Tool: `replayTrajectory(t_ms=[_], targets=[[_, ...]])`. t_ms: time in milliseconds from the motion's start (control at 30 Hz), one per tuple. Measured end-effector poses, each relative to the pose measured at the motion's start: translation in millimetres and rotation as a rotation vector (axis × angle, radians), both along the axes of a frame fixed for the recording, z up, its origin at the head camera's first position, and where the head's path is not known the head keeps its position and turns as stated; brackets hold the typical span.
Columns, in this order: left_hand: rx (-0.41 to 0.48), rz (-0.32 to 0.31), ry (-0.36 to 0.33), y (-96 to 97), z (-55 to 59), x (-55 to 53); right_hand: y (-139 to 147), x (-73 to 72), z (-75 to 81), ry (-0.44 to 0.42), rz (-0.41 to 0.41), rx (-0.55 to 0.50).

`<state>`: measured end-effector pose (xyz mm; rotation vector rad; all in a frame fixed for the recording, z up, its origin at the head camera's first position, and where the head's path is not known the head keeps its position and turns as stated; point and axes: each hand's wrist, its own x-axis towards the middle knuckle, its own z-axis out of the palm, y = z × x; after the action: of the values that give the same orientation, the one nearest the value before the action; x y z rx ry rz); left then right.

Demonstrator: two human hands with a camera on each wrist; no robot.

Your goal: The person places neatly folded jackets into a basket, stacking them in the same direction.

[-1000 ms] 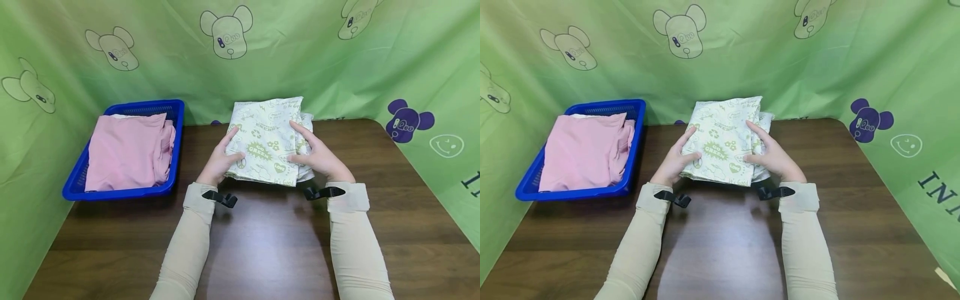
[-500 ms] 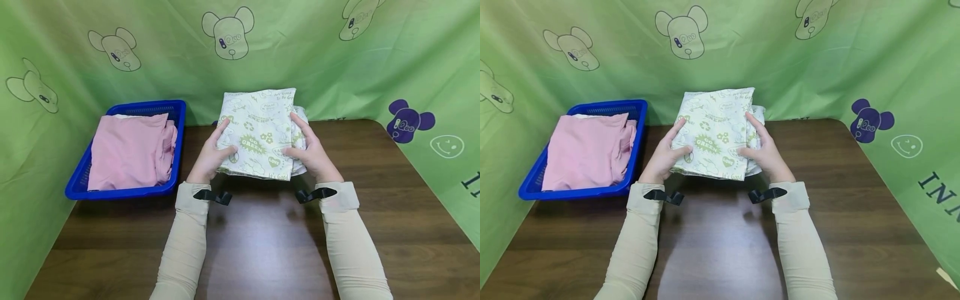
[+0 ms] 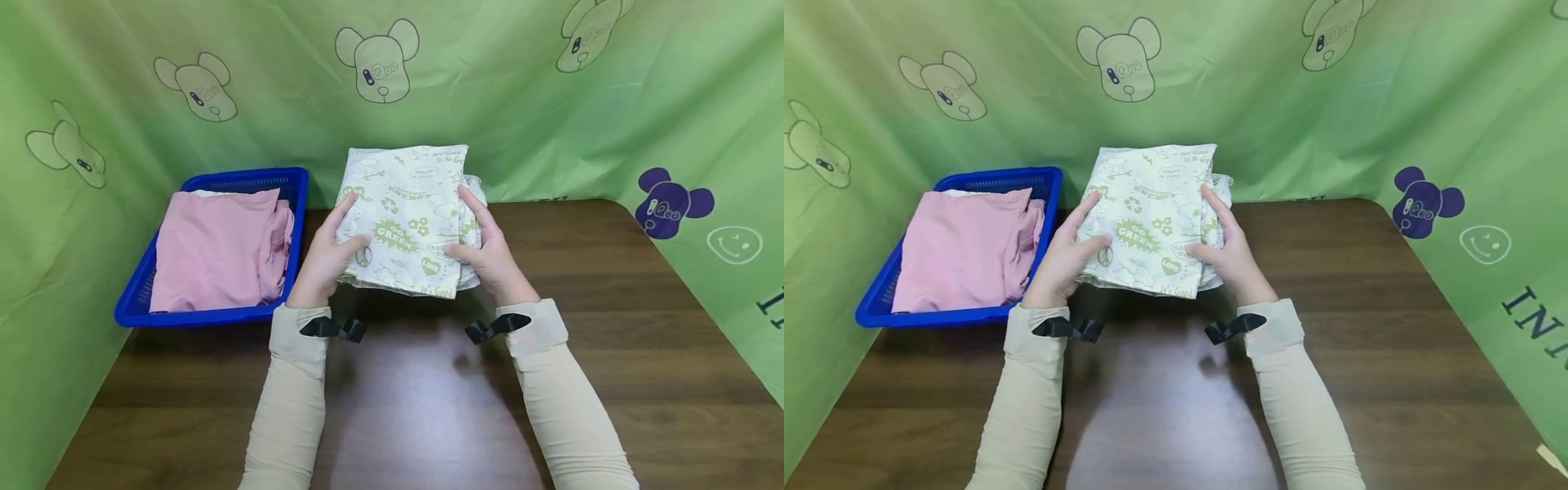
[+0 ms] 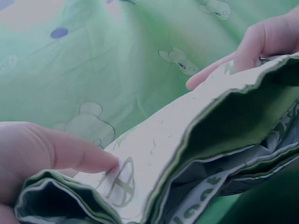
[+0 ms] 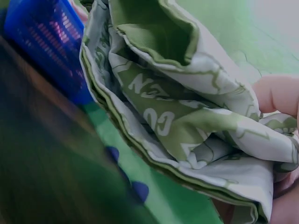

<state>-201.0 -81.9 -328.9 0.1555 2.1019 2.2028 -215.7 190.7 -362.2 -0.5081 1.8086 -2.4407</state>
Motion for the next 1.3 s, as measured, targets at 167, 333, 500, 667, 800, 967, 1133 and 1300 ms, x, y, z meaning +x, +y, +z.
replayTrajectory(t_ms=[167, 333, 500, 667, 800, 967, 1133, 1300], targets=[[-0.009, 0.022, -0.001, -12.6, 7.4, 6.7, -14.5, 1.8, 2.9, 0.019, 0.021, -0.028], [-0.022, 0.046, 0.016, -28.0, 13.2, 12.8, -31.7, 1.7, 8.0, 0.018, 0.056, -0.055], [-0.059, 0.078, 0.063, -44.7, 22.8, 18.7, -49.3, 0.1, 18.1, 0.039, 0.086, -0.063], [-0.046, 0.106, 0.078, -62.8, 33.3, 24.3, -68.4, -3.0, 27.3, 0.051, 0.124, -0.093], [-0.01, 0.13, 0.056, -76.3, 38.9, 27.4, -83.4, -6.0, 32.4, 0.049, 0.151, -0.12], [0.005, 0.16, 0.048, -95.5, 39.2, 28.8, -101.7, -9.2, 36.2, 0.048, 0.18, -0.148], [-0.031, 0.18, 0.101, -115.3, 37.3, 30.2, -121.1, -11.9, 36.7, 0.042, 0.197, -0.16], [-0.006, 0.199, 0.146, -135.4, 39.3, 29.3, -142.1, -14.0, 40.0, 0.055, 0.212, -0.168]])
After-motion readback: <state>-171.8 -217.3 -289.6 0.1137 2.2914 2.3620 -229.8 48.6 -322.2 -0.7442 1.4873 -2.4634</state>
